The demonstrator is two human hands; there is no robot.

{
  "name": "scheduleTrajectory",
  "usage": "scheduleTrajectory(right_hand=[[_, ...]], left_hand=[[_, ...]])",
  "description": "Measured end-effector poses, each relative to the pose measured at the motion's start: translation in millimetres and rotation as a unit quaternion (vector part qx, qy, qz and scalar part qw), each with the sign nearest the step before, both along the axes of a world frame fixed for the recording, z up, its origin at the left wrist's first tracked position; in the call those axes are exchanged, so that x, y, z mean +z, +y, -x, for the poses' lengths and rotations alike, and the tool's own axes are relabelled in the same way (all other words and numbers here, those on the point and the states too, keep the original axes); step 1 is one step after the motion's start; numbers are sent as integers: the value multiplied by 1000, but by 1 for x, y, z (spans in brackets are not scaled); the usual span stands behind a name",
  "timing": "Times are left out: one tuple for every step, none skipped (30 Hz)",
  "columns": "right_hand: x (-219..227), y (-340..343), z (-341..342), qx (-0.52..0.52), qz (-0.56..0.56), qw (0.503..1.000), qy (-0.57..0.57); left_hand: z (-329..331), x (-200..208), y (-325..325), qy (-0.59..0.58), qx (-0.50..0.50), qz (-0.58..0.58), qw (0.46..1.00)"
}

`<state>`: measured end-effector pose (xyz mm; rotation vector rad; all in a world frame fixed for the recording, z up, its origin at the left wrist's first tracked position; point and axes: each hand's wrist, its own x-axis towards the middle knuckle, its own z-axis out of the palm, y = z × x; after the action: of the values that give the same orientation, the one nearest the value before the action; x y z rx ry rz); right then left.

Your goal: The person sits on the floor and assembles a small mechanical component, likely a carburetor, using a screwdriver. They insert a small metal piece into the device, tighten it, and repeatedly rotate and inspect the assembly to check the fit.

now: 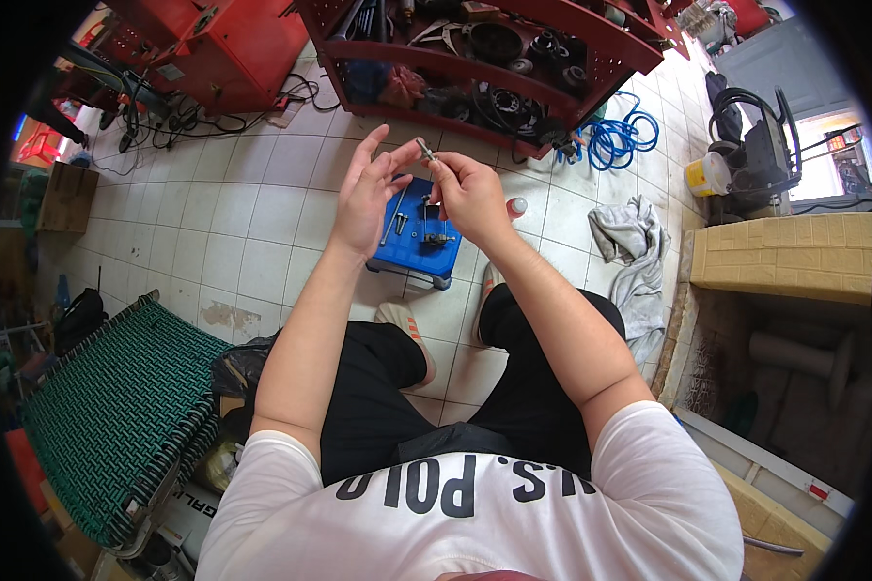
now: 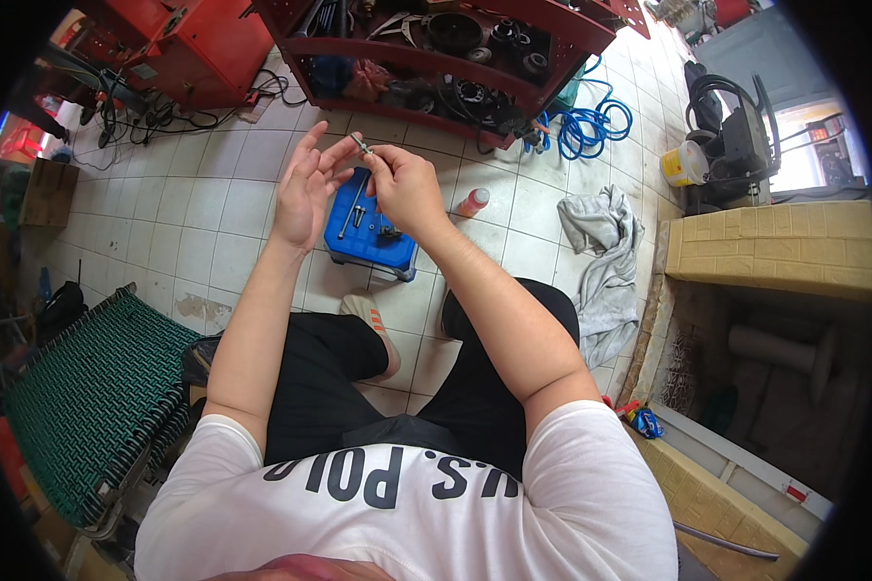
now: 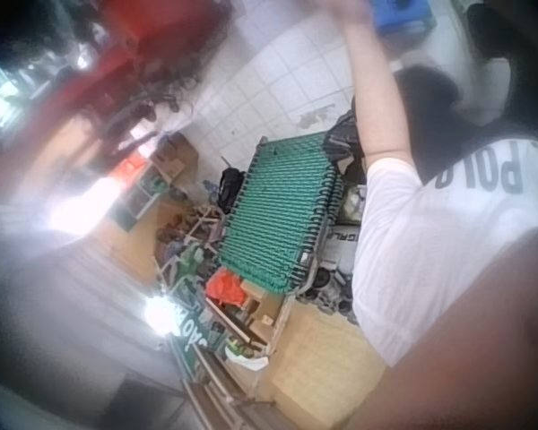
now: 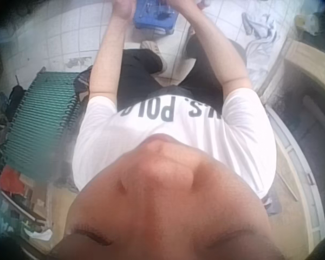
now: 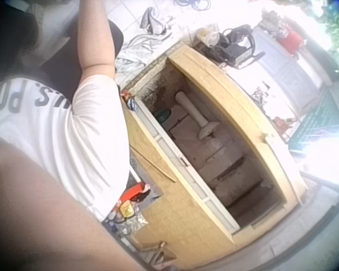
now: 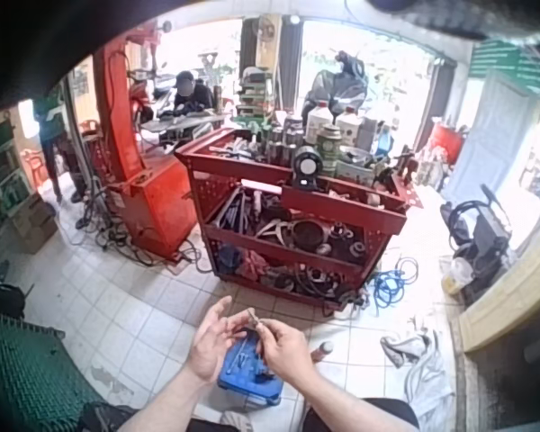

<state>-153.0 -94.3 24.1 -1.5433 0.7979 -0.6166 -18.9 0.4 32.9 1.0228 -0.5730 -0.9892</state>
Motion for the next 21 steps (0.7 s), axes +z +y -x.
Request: scheduleTrajectory(right_hand=[[1, 0, 0, -3, 1, 1000, 1], [3, 1, 0, -6, 1, 1000, 3], [4, 2, 0, -9, 2, 1000, 5], [4, 1, -1, -5, 3, 1000, 5], [3, 0, -1, -2, 4, 1000, 4], [2, -1, 0, 0, 5, 1000, 5], [2, 0, 0, 1, 6, 1000, 5], [1, 0, 0, 3, 7, 1000, 6], [1, 0, 0, 5, 8, 1000, 5], [2, 1, 0, 5, 5, 1000, 5], [3, 2, 0, 5, 3, 1000, 4], [3, 2, 0, 4, 0, 1000, 4], [3, 2, 0, 5, 0, 1000, 3], [2, 2, 0, 5, 1, 1000, 1], [2, 2, 0, 5, 0, 1000, 0], [2, 1, 0, 5, 3, 1000, 3], [3, 1, 0, 4, 5, 1000, 5], [4, 1, 0, 4, 7, 1000, 8], [4, 0, 0, 4, 6, 1000, 8], [4, 0, 0, 5, 5, 1000, 7], [4, 0, 1, 5, 4, 1000, 7]], left_hand=[[-1, -1, 1, 1, -9, 3, 1000], [-3, -3, 2, 3, -18, 7, 1000], [-7, -9, 3, 3, -11, 1, 1000], [-13, -14, 3, 3, -3, -4, 1000], [-16, -20, 4, 4, 4, -9, 1000], [-15, -19, 4, -1, 7, -13, 1000], [-14, -17, 4, -5, 9, -16, 1000], [-13, -16, 4, -9, 11, -19, 1000], [-11, -12, 3, -6, 6, -14, 1000], [-9, -9, 3, -2, 1, -8, 1000], [-6, -7, 2, 1, -4, -3, 1000], [-5, -6, 2, -1, -7, -2, 1000], [-4, -6, 2, -3, -10, -1, 1000], [-4, -6, 2, -5, -13, 1, 1000], [-4, -7, 2, -4, -16, 2, 1000], [-5, -7, 3, -2, -19, 4, 1000], [-5, -8, 3, 0, -22, 5, 1000], [-6, -8, 3, 0, -23, 6, 1000], [-6, -8, 3, 0, -24, 7, 1000], [-7, -8, 3, 0, -25, 8, 1000], [-7, -9, 3, -5, -28, 4, 1000]])
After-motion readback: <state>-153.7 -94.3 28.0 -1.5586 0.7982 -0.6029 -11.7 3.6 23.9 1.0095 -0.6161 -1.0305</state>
